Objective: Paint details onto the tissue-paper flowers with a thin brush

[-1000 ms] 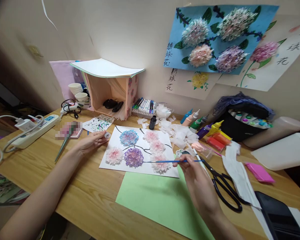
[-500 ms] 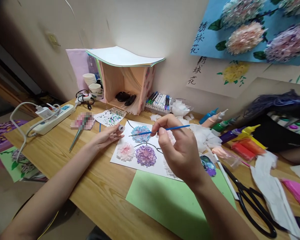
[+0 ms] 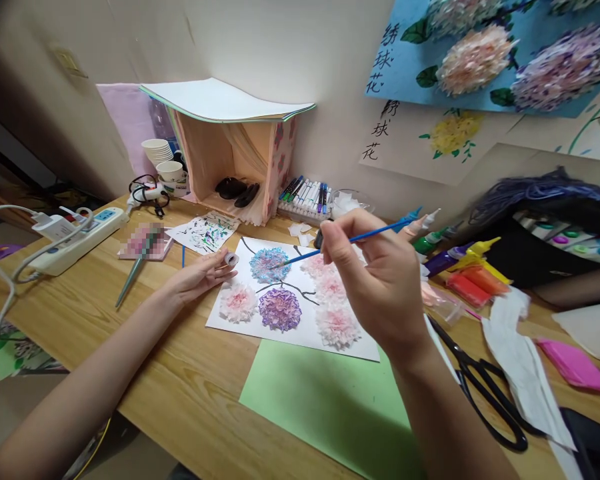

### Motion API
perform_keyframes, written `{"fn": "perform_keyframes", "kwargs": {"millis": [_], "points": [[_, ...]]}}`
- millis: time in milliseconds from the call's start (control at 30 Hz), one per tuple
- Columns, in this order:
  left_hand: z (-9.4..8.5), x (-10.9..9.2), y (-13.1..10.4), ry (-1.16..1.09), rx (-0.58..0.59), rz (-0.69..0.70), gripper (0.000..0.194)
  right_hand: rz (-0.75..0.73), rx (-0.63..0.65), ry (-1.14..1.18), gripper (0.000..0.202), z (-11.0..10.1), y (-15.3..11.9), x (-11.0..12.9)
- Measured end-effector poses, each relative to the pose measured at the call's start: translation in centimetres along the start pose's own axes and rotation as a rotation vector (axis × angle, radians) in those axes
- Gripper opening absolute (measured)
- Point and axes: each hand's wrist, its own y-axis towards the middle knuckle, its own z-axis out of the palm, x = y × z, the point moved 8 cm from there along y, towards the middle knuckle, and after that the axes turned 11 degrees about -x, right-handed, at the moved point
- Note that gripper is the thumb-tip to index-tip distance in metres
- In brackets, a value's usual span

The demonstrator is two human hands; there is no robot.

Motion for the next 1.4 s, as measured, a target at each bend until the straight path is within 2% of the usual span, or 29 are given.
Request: {"fn": "perform_keyframes", "kwargs": {"millis": [100, 167, 267, 400, 467, 567, 967, 1233, 1400], "points": [[-0.1, 0.1, 0.3, -0.011, 0.005, -0.011, 0.019, -0.065, -0.134, 0.058, 0.035, -0.5, 0.7, 1.2], [-0.2, 0.2, 0.4, -0.022, 0.008, -0.017, 0.018, -0.084, -0.124, 0.099, 0.034, 0.4, 0.8, 1.8], [-0.1, 0.3, 0.3, -0.028, 0.008, -0.029, 0.016, -0.081, 0.047, 0.093, 0.027, 3.5, 0.2, 2.1], [0.1, 0.2, -0.1, -0.039, 0.009, -0.026, 0.016, -0.208, 0.253, -0.056, 0.024, 7.4, -1.5, 1.6], [0.1, 0.2, -0.1, -0.045, 0.011, -0.03, 0.018, -0.262, 0.321, -0.116, 0.024, 8.8, -2.4, 0.8], [0.2, 0.3, 0.0, -0.045, 0.021, -0.052, 0.022, -0.268, 0.394, -0.144, 0.024, 10.0, -3.2, -0.5], [0.3, 0.5, 0.4, -0.054, 0.088, -0.057, 0.022, -0.079, 0.461, -0.106, 0.028, 11.0, -3.9, -3.6], [0.4, 0.5, 0.4, -0.045, 0.094, -0.054, 0.022, -0.041, 0.487, -0.097, 0.029, 11.3, -4.1, -4.0], [0.4, 0.5, 0.4, -0.04, 0.101, -0.057, 0.022, -0.032, 0.455, -0.092, 0.03, 11.1, -3.9, -4.0]]}}
